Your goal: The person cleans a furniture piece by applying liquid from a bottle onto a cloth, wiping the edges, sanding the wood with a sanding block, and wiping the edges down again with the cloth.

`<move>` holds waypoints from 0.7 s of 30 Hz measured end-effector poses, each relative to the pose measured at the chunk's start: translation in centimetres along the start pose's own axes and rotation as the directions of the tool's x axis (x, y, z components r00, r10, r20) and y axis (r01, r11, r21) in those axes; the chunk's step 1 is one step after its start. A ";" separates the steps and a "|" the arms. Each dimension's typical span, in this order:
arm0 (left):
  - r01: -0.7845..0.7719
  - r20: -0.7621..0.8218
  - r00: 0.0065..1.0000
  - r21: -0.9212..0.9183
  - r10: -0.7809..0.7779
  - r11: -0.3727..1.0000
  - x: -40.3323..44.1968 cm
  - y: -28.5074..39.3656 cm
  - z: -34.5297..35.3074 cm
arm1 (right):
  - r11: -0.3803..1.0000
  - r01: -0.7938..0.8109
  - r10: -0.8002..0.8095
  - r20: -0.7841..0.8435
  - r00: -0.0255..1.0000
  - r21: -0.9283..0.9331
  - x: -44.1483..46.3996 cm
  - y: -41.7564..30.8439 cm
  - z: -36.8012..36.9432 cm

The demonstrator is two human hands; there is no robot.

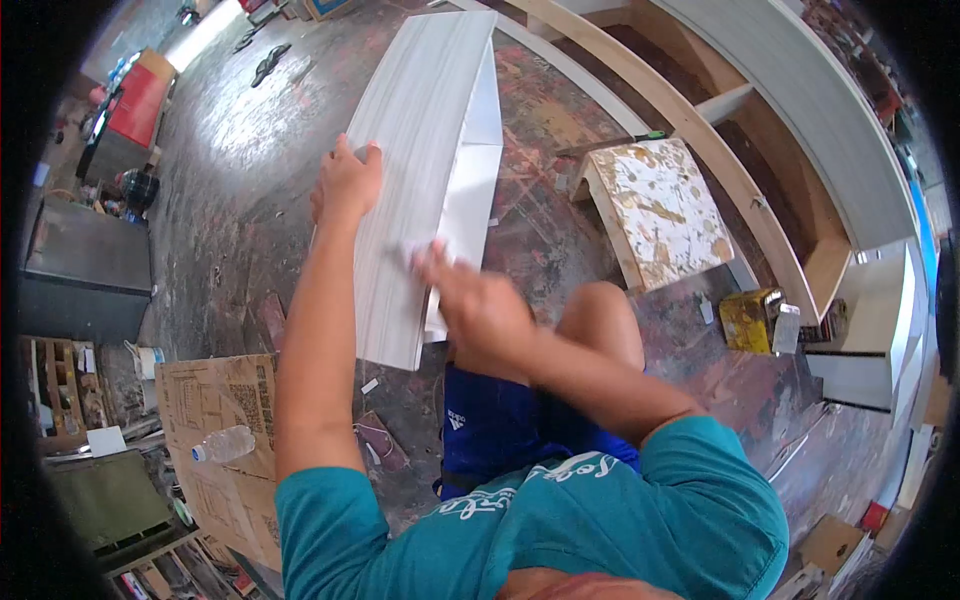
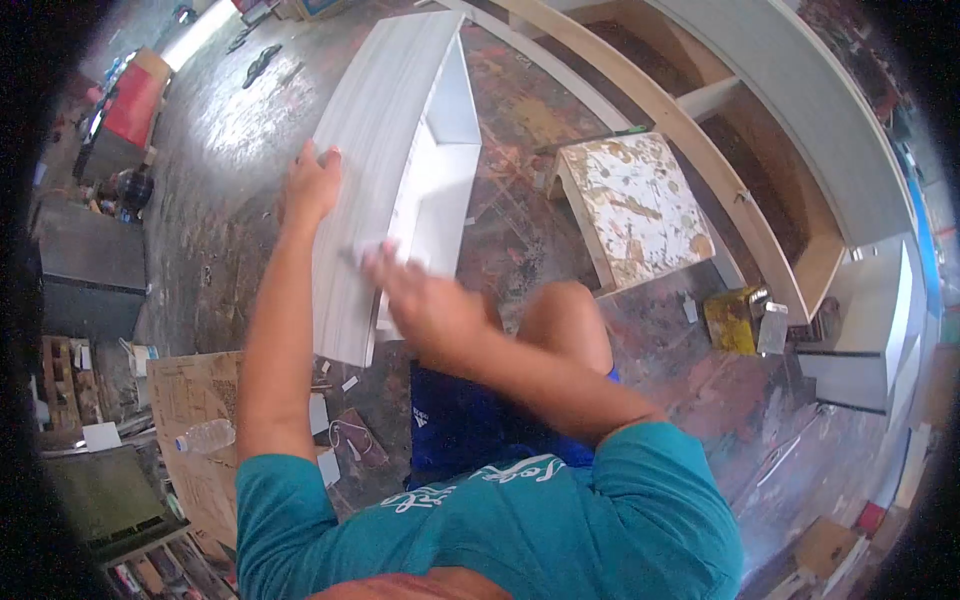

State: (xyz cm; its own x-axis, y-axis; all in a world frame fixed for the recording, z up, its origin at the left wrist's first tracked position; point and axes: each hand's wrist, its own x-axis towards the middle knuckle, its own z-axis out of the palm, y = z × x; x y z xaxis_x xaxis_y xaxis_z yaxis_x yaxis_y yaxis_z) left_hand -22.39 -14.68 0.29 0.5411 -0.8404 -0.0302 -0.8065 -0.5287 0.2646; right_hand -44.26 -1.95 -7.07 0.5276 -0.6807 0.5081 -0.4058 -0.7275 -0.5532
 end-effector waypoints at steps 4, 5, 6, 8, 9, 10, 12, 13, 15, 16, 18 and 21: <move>-0.073 -0.043 0.996 0.006 0.073 0.997 0.9 -1.4 0.9 | 0.996 -0.041 0.032 0.130 0.991 0.074 -6.1 -8.2 -0.5; -0.107 -0.052 0.993 0.005 0.107 0.994 1.4 -1.9 1.2 | 0.990 -0.071 0.055 0.126 0.991 0.126 -6.6 -9.0 -0.6; -0.137 -0.055 0.989 0.003 0.137 0.991 1.8 -2.6 1.5 | 0.986 -0.092 0.074 0.127 0.989 0.139 -6.8 -9.3 -0.4; -0.207 -0.092 0.974 -0.016 0.205 0.978 1.9 -3.2 1.8 | 0.979 -0.125 0.104 0.136 0.985 0.160 -6.9 -8.8 0.4; -0.245 -0.125 0.963 -0.030 0.240 0.969 1.5 -3.7 1.8 | 0.976 -0.151 0.130 0.135 0.982 0.158 -6.5 -8.2 0.6; -0.281 -0.161 0.949 -0.045 0.271 0.959 1.0 -4.1 1.7 | 0.973 -0.173 0.153 0.134 0.979 0.155 -5.7 -7.2 0.6; -0.314 -0.200 0.932 -0.033 0.302 0.949 0.0 -4.9 1.6 | 0.967 -0.212 0.193 0.139 0.971 0.142 -3.6 -5.4 0.2; -0.327 -0.222 0.923 -0.027 0.313 0.945 -0.7 -5.3 1.2 | 0.965 -0.229 0.210 0.143 0.967 0.129 -2.3 -4.3 -0.2; -0.353 -0.246 0.912 -0.059 0.329 0.934 -2.9 -6.0 0.2 | 0.952 -0.258 0.243 0.106 0.964 0.165 0.8 -2.4 -1.0; -0.364 -0.254 0.907 -0.074 0.335 0.928 -4.3 -6.4 -0.4 | 0.937 -0.273 0.264 0.070 0.962 0.217 2.2 -1.7 -1.3; -0.400 -0.301 0.886 -0.113 0.352 0.910 -6.7 -7.2 -1.2 | 0.933 -0.268 0.286 -0.043 0.957 0.241 5.0 0.0 -1.5; -0.466 -0.355 0.851 -0.174 0.386 0.867 -9.4 -9.1 -2.0 | 0.919 -0.311 0.348 -0.125 0.929 0.243 9.6 1.6 -3.8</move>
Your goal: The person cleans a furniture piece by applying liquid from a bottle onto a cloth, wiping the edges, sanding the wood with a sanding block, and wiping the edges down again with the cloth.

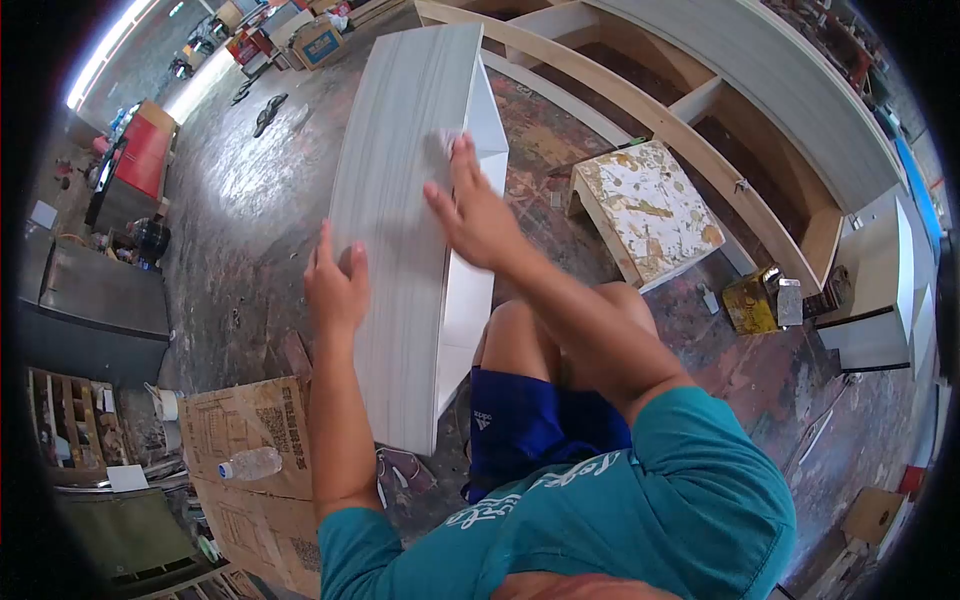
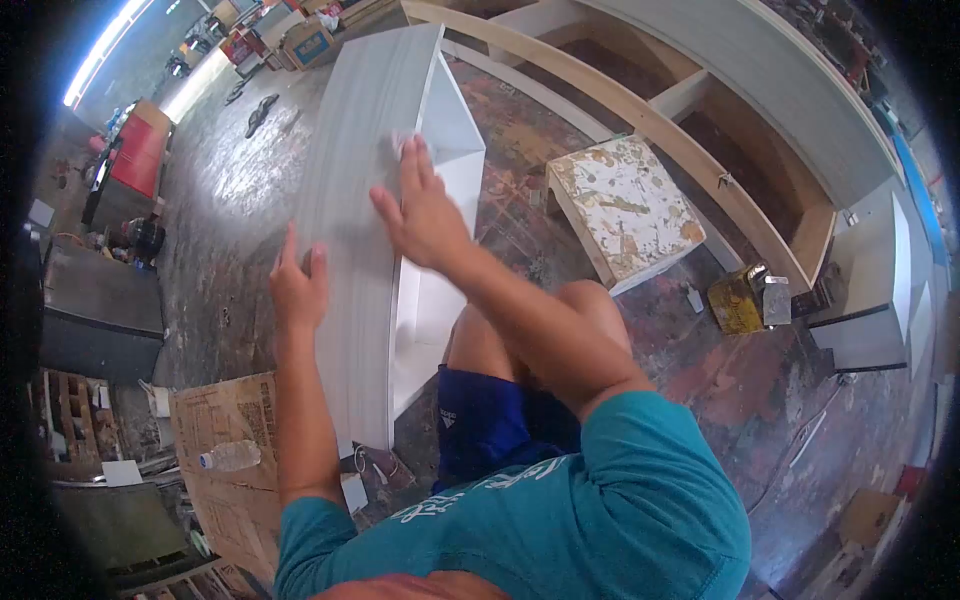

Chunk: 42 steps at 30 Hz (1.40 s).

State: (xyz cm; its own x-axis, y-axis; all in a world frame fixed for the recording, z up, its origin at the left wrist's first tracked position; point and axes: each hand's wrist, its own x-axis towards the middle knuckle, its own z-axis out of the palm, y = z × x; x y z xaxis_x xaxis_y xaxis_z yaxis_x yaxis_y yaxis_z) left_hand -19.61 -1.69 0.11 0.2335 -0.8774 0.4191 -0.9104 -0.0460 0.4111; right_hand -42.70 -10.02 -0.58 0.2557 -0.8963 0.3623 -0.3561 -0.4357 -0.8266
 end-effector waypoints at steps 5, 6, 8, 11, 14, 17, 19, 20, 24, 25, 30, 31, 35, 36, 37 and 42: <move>-0.060 -0.070 0.996 -0.044 0.057 0.997 -4.4 -0.4 -3.2 | 0.992 0.084 -0.102 -0.202 0.974 -0.096 10.4 -0.1 -3.3; -0.086 -0.089 0.993 -0.045 0.082 0.995 -5.1 -0.9 -3.5 | 0.989 0.096 -0.121 -0.241 0.963 -0.112 12.4 -0.3 -4.1; -0.110 -0.109 0.989 -0.064 0.102 0.992 -6.7 -1.5 -4.3 | 0.978 0.139 -0.187 -0.361 0.914 -0.155 15.7 -0.7 -4.7; -0.112 -0.132 0.987 -0.112 0.097 0.987 -8.5 -1.9 -5.5 | 0.988 0.091 -0.120 -0.254 0.960 -0.125 12.9 -5.7 -6.3; -0.109 -0.154 0.985 -0.175 0.082 0.978 -10.5 -2.8 -5.9 | 0.951 0.213 -0.280 -0.329 0.902 -0.223 6.4 -6.2 -3.0; -0.089 -0.179 0.983 -0.251 0.044 0.964 -12.6 -3.3 -6.3 | 0.921 0.353 -0.386 -0.269 0.882 -0.164 -0.2 -7.4 -1.9; -0.119 -0.228 0.972 -0.255 0.060 0.960 -13.7 -3.7 -6.3 | 0.897 0.386 -0.433 -0.252 0.865 -0.215 -0.8 -8.3 -2.7; -0.084 -0.198 0.980 -0.284 0.027 0.955 -14.5 -3.8 -6.6 | 0.891 0.401 -0.448 -0.274 0.851 -0.212 0.0 -8.5 -3.3; -0.049 -0.201 0.979 -0.321 -0.017 0.946 -16.6 -3.9 -7.5 | 0.876 0.468 -0.478 -0.341 0.810 -0.118 5.0 -9.8 -5.3; -0.069 -0.223 0.975 -0.316 -0.003 0.946 -16.9 -4.0 -7.5 | 0.875 0.477 -0.472 -0.352 0.808 -0.078 5.5 -10.1 -5.5; -0.060 -0.267 0.963 -0.337 -0.034 0.940 -19.9 -5.9 -7.6 | 0.868 0.496 -0.482 -0.240 0.843 -0.002 -1.8 -11.9 -4.1; -0.077 -0.290 0.957 -0.339 -0.026 0.938 -20.6 -6.5 -7.5 | 0.862 0.502 -0.483 -0.183 0.856 0.073 -3.6 -12.2 -4.0; -0.065 -0.281 0.958 -0.396 -0.053 0.916 -23.1 -7.3 -7.7 | 0.836 0.531 -0.516 -0.132 0.846 0.139 -4.0 -13.4 -4.8; -0.054 -0.274 0.960 -0.389 -0.060 0.920 -24.1 -8.2 -7.7 | 0.820 0.562 -0.541 -0.169 0.824 0.113 -3.0 -13.6 -4.9; -0.045 -0.266 0.962 -0.384 -0.063 0.922 -24.6 -8.4 -7.9 | 0.815 0.570 -0.547 -0.183 0.817 0.104 -2.3 -13.9 -5.0; -0.055 -0.346 0.935 -0.353 -0.076 0.934 -26.1 -9.1 -7.6 | 0.799 0.595 -0.577 -0.173 0.799 0.085 -3.2 -14.9 -5.0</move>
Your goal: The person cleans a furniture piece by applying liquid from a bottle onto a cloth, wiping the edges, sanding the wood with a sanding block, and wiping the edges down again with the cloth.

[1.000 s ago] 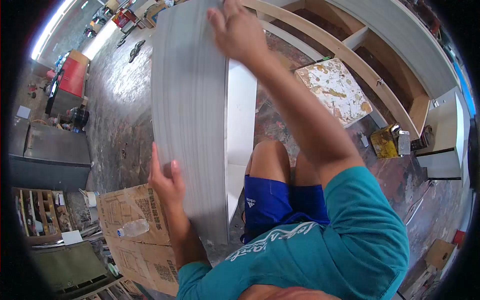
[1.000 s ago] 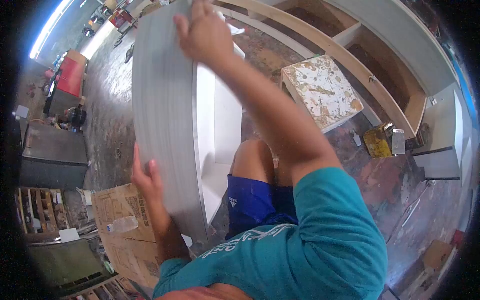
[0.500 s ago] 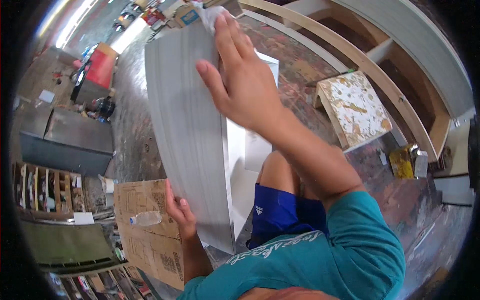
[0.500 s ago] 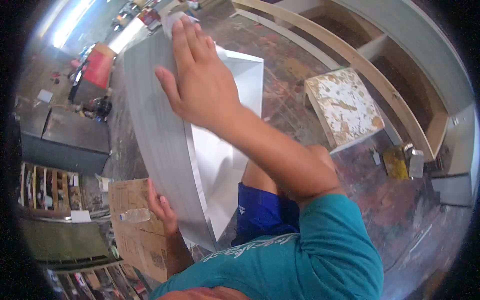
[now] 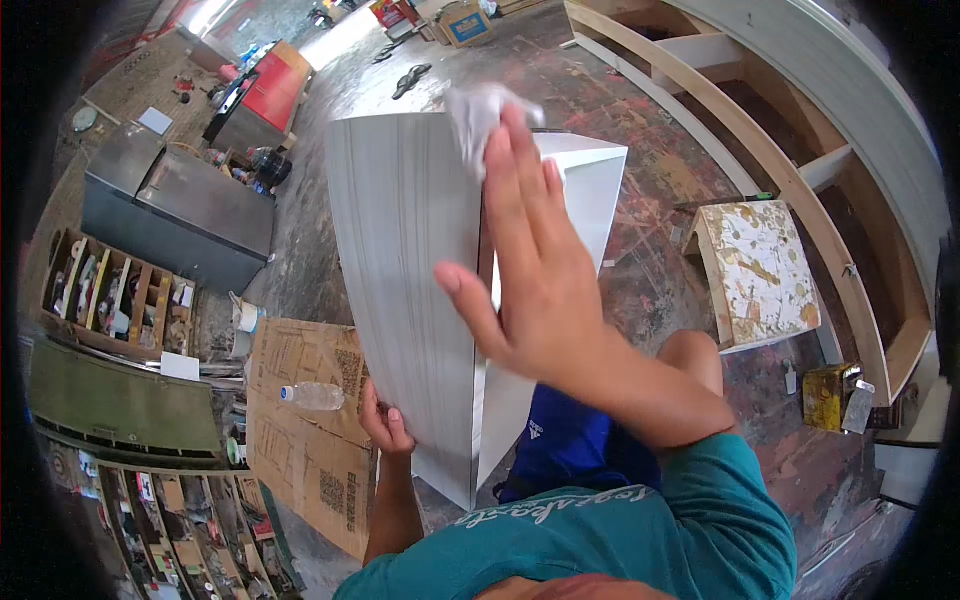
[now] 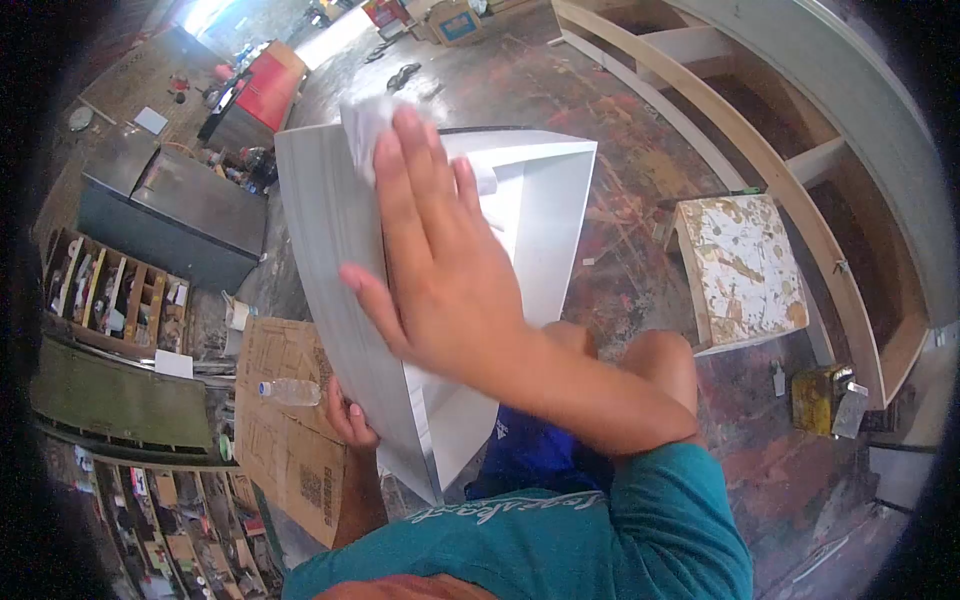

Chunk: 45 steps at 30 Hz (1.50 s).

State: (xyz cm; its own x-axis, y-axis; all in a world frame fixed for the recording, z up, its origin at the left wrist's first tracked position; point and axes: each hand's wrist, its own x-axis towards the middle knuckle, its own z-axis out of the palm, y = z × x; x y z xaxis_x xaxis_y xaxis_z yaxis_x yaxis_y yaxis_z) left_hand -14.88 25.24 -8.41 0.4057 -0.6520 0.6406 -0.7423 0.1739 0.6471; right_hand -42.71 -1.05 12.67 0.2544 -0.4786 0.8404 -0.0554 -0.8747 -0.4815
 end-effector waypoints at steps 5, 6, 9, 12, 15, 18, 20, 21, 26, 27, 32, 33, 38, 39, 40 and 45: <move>0.049 0.014 0.999 -0.067 -0.048 0.997 -1.4 0.0 -0.8 | 0.998 -0.014 0.007 0.134 0.991 0.056 -4.0 -2.9 0.2; 0.058 0.015 0.998 -0.043 -0.058 0.997 -2.7 -1.4 -1.6 | 0.998 -0.012 0.001 0.151 0.989 0.067 -3.7 -3.1 0.0; 0.049 -0.011 0.999 -0.102 -0.051 0.994 -3.0 -0.7 -1.5 | 0.998 0.025 -0.031 0.113 0.993 0.054 -1.2 -3.1 -0.6; 0.044 -0.015 0.999 -0.169 -0.047 0.985 -2.3 0.8 -0.8 | 0.997 0.073 -0.074 0.061 0.995 0.020 0.1 -3.0 -0.5; 0.048 0.019 0.999 -0.168 -0.046 0.985 -2.8 0.6 -1.4 | 0.997 0.072 -0.074 0.067 0.995 0.022 -1.5 -3.8 0.2; 0.049 0.054 0.998 -0.178 -0.040 0.983 -3.1 0.2 -1.9 | 0.993 0.084 -0.097 0.149 0.984 0.086 -6.1 -4.7 1.5; 0.057 0.065 0.997 -0.194 -0.045 0.979 -3.0 0.2 -2.0 | 0.986 0.117 -0.137 0.180 0.974 0.115 -8.5 -4.8 2.3; 0.074 0.067 0.996 -0.208 -0.062 0.975 -2.7 0.8 -1.9 | 0.983 0.140 -0.159 0.175 0.972 0.116 -9.3 -4.9 2.7; -0.054 0.072 0.995 -0.123 0.063 0.991 -3.3 0.5 -3.3 | 0.966 0.214 -0.238 0.178 0.955 0.142 -12.0 -5.6 4.0; -0.020 0.066 0.997 -0.113 0.028 0.993 -3.1 0.8 -3.4 | 0.965 0.219 -0.243 0.177 0.954 0.146 -12.0 -5.8 4.1; 0.111 0.035 0.993 -0.085 -0.109 0.990 -3.0 1.7 -3.5 | 0.954 0.270 -0.287 0.141 0.947 0.130 -10.3 -6.3 3.9; 0.104 0.026 0.994 -0.078 -0.102 0.992 -3.3 1.2 -3.6 | 0.957 0.264 -0.280 0.140 0.950 0.121 -9.4 -6.4 3.7; 0.062 0.062 0.996 -0.075 -0.057 0.995 -3.8 -0.4 -4.0 | 0.967 0.250 -0.256 0.164 0.953 0.052 -5.7 -6.8 1.8; 0.064 0.036 0.997 -0.058 -0.062 0.996 -2.9 1.4 -3.5 | 0.968 0.244 -0.250 0.165 0.954 0.052 -5.6 -6.8 1.8; 0.063 0.009 0.998 -0.041 -0.063 0.997 -2.3 2.3 -3.1 | 0.963 0.264 -0.270 0.165 0.948 0.060 -6.4 -6.6 2.2; -0.014 0.007 1.000 -0.018 0.014 1.000 -3.0 1.2 -3.6 | 0.938 0.327 -0.343 0.157 0.926 0.116 -10.8 -6.4 4.0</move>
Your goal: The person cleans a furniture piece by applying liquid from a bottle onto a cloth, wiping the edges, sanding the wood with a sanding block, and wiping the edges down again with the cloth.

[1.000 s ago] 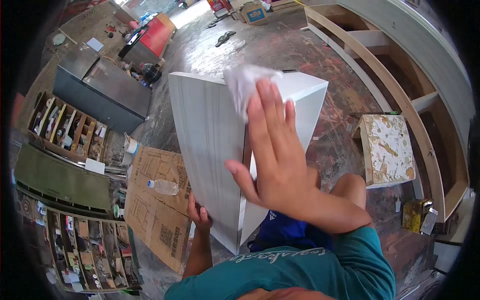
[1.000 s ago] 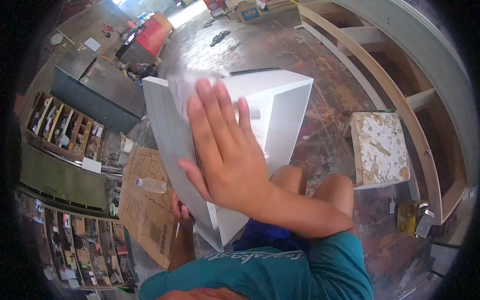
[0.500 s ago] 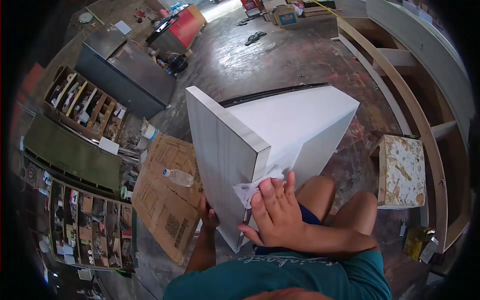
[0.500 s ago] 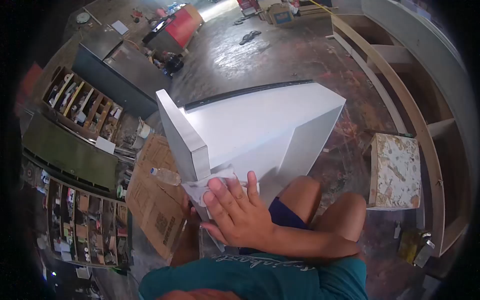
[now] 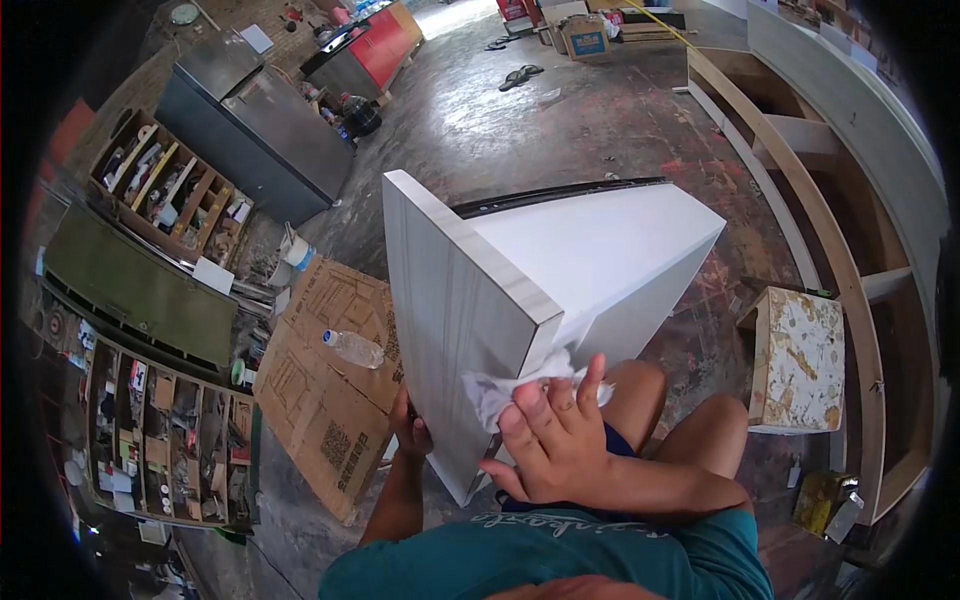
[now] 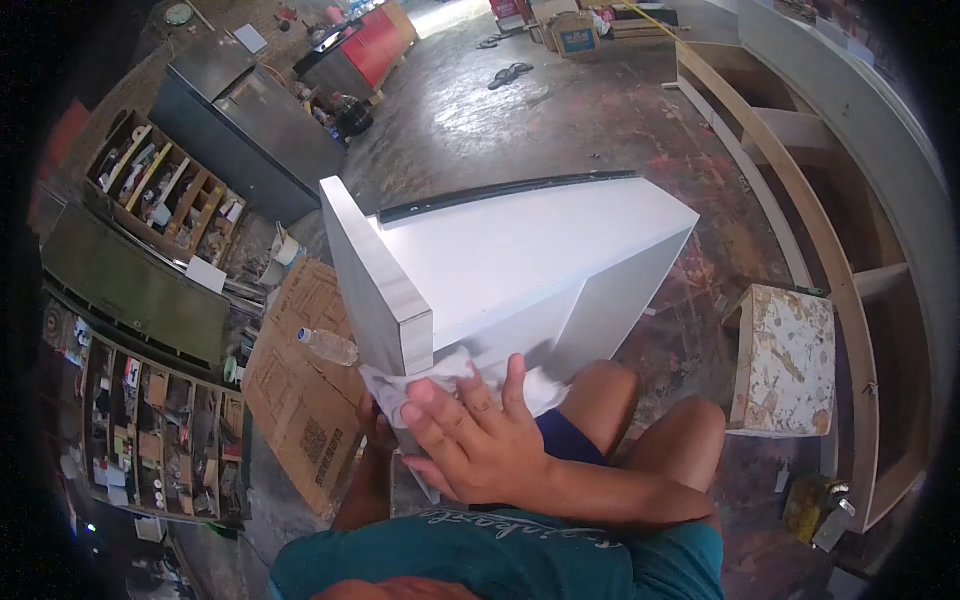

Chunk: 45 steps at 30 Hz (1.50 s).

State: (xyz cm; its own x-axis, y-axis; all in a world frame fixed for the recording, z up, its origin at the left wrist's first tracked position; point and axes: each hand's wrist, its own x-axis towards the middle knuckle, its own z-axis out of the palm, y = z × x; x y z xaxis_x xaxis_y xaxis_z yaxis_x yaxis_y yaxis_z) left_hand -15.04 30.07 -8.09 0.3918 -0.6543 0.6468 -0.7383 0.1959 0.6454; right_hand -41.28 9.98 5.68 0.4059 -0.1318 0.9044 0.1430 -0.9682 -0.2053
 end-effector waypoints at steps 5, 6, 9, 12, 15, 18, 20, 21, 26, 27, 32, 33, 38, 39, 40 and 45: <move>-0.037 0.003 0.999 -0.010 0.037 0.999 -2.8 -4.0 -0.8 | 0.993 -0.047 0.051 0.038 0.998 -0.111 4.3 2.1 -3.5; -0.050 0.007 0.999 0.019 0.049 0.999 -3.0 -4.2 -0.9 | 0.994 -0.059 0.062 0.023 0.998 -0.096 4.3 2.1 -3.5; -0.077 0.032 0.997 0.041 0.075 0.996 -3.2 -4.4 -1.1 | 0.996 -0.061 0.061 -0.003 0.998 -0.059 3.1 2.1 -2.4; -0.062 0.041 0.997 0.008 0.062 0.998 -1.8 -2.4 -0.5 | 0.999 0.000 0.000 0.001 1.000 -0.044 0.5 1.4 -0.9; -0.037 0.034 0.999 -0.006 0.037 0.999 -3.2 -4.0 -0.8 | 0.992 0.043 -0.042 0.014 0.999 -0.121 1.6 2.0 -1.8; 0.061 0.034 0.998 -0.073 -0.059 0.995 -3.0 -3.4 -0.5 | 0.986 -0.028 0.035 0.041 0.999 -0.166 5.3 3.1 -4.5; 0.107 0.034 0.994 -0.101 -0.104 0.989 -1.8 -1.9 -0.1 | 0.991 -0.039 0.045 0.041 0.998 -0.129 5.6 3.2 -4.9; 0.111 0.037 0.993 -0.094 -0.108 0.989 -1.3 -1.2 0.0 | 0.994 -0.038 0.042 0.034 0.999 -0.104 4.8 3.2 -4.1; 0.076 0.024 0.997 -0.070 -0.075 0.995 0.0 -0.3 1.0 | 0.998 -0.027 0.029 0.041 0.999 -0.051 -0.4 2.5 -0.9; 0.088 0.046 0.995 -0.080 -0.085 0.993 1.5 1.5 1.3 | 0.996 -0.041 0.045 0.045 0.998 -0.083 0.7 2.7 -1.9; 0.068 0.045 0.997 -0.101 -0.063 0.993 0.5 -0.8 1.3 | 0.976 -0.191 0.184 -0.071 0.980 -0.106 7.1 6.1 -5.0; 0.045 0.037 0.998 -0.037 -0.044 0.998 0.6 -0.9 1.3 | 0.975 -0.186 0.174 -0.101 0.980 -0.122 7.6 6.4 -5.1; -0.014 -0.015 1.000 0.031 0.014 0.999 -1.1 -3.3 1.0 | 0.981 -0.195 0.196 -0.053 0.979 0.022 1.6 4.1 -1.5; 0.002 -0.013 1.000 0.013 -0.002 1.000 -0.6 -3.2 1.3 | 0.983 -0.181 0.183 -0.044 0.982 0.039 1.5 4.0 -1.4; 0.022 -0.008 1.000 -0.005 -0.022 1.000 -0.4 -2.8 1.3 | 0.983 -0.182 0.181 -0.044 0.982 -0.014 1.8 4.8 -1.7; -0.024 0.016 1.000 0.098 0.023 0.995 1.9 -0.5 2.3 | 0.950 -0.271 0.246 -0.166 0.955 -0.153 8.7 9.7 -6.0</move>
State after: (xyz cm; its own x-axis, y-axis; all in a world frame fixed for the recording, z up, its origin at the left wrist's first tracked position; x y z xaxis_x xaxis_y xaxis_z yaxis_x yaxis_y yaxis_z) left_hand -15.22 27.03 -8.07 0.3665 -0.6610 0.6548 -0.7976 0.1393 0.5869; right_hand -41.81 -1.80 13.78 0.2724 -0.3991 0.8755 -0.1122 -0.9169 -0.3831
